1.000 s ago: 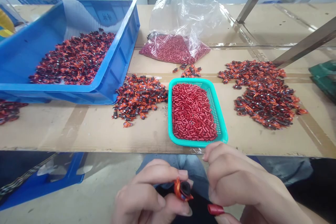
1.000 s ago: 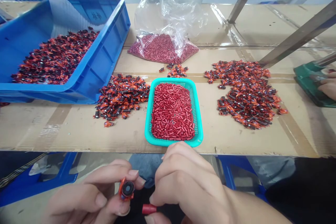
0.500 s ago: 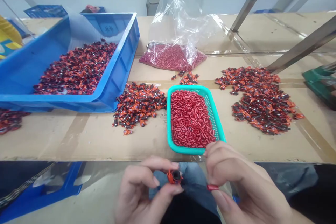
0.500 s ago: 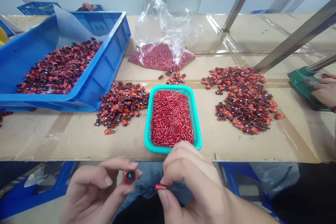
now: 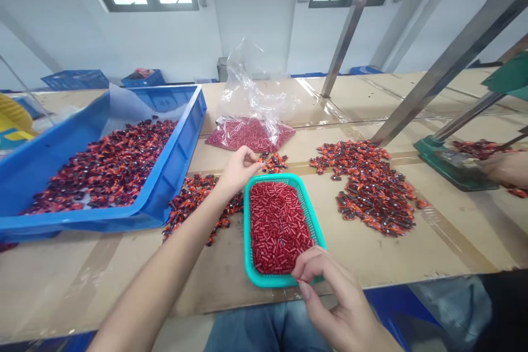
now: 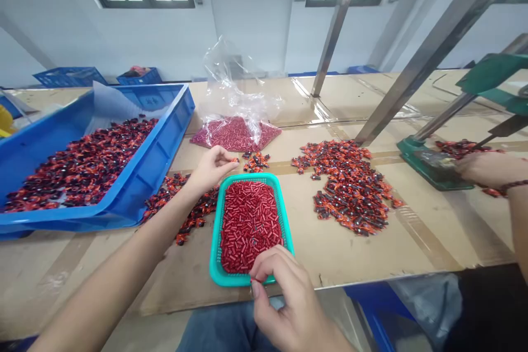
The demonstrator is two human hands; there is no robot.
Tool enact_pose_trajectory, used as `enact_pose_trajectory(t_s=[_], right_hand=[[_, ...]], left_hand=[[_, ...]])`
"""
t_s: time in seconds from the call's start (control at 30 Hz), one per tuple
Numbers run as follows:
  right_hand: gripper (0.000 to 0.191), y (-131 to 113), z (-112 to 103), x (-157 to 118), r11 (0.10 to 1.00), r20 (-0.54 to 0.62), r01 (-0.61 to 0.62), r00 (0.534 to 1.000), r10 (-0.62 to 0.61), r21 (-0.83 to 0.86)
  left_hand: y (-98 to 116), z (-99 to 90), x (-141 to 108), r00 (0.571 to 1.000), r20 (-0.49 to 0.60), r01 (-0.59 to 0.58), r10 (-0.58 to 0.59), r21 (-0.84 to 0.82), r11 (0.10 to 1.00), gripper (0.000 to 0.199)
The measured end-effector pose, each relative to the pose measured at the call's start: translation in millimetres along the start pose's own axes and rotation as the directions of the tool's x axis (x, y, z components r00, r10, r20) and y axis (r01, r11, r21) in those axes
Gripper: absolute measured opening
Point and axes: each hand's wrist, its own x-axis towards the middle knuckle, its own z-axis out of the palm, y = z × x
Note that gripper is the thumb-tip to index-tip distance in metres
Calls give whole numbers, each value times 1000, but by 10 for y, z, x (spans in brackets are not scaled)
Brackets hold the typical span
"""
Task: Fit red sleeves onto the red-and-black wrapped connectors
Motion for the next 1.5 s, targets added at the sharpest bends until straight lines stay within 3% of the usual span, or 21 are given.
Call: enact_pose_trajectory(t_s=[0.1,0.17,0.4,0.47,0.57,0.7,0.9,1.03,1.1,1.13,1.17,1.23,1.27,1.33,1.4,1.5], right_hand=[[16,45,2,-9,1000,-21,1,1000,-2,-11],[15,83,-3,-16,1000,-49,22,999,-22,3],[19,119,-38,3,998,-23,67,998,-67,19],[19,114,-31,16,997,-21,74,997,-74,17],[18,112,-13,27,998,-29,70,997,-70,0],[16,102,-5,10,999,-21,48,999,-48,-10],[14,96,6,-51,999,-50,-10,999,12,39],[12,103,4,-66,996,-78,-10,997,16,86],[12,92,5,-62,995,-70,-33,997,39,92],[12,82,10,-57,994,-69,-43,996,50,98],[11,69,17,-50,993,-71,-50,996,58,110],[12,29,41,-30,989,-68,-57,995,66,137],[12,3,54,-17,987,-64,-57,996,68,150],[14,-62,74,20,984,-54,-51,997,60,169],[15,-137,82,68,984,-40,-38,998,46,172],[18,-240,81,148,989,-7,-7,1000,9,149]], left_hand=[[-66,68,281,998,67,-18,7,154,988,20],[-93,-15,276,994,111,-33,4,260,965,27],[-102,-584,-462,942,326,-153,-77,624,766,16],[-119,-608,-634,932,353,-197,-82,685,702,5],[-164,-541,-743,936,348,-231,-58,730,643,18],[-195,-465,-729,940,341,-258,6,701,665,22],[-91,-514,-826,961,258,-222,99,507,833,16],[49,-438,-1181,990,84,-130,110,293,947,8],[127,-333,-1424,998,-1,-58,58,32,998,14],[166,-270,-1544,1000,-29,5,-12,-213,977,15],[204,-205,-1655,995,-20,75,-94,-447,892,15],[275,-82,-1836,969,72,203,-235,-775,599,14],[307,-28,-1902,951,132,256,-279,-841,476,13],[359,57,-1986,920,212,320,-330,-893,318,16],[392,110,-2027,909,231,332,-347,-905,267,20],[406,133,-2069,943,164,269,-288,-888,374,17]])
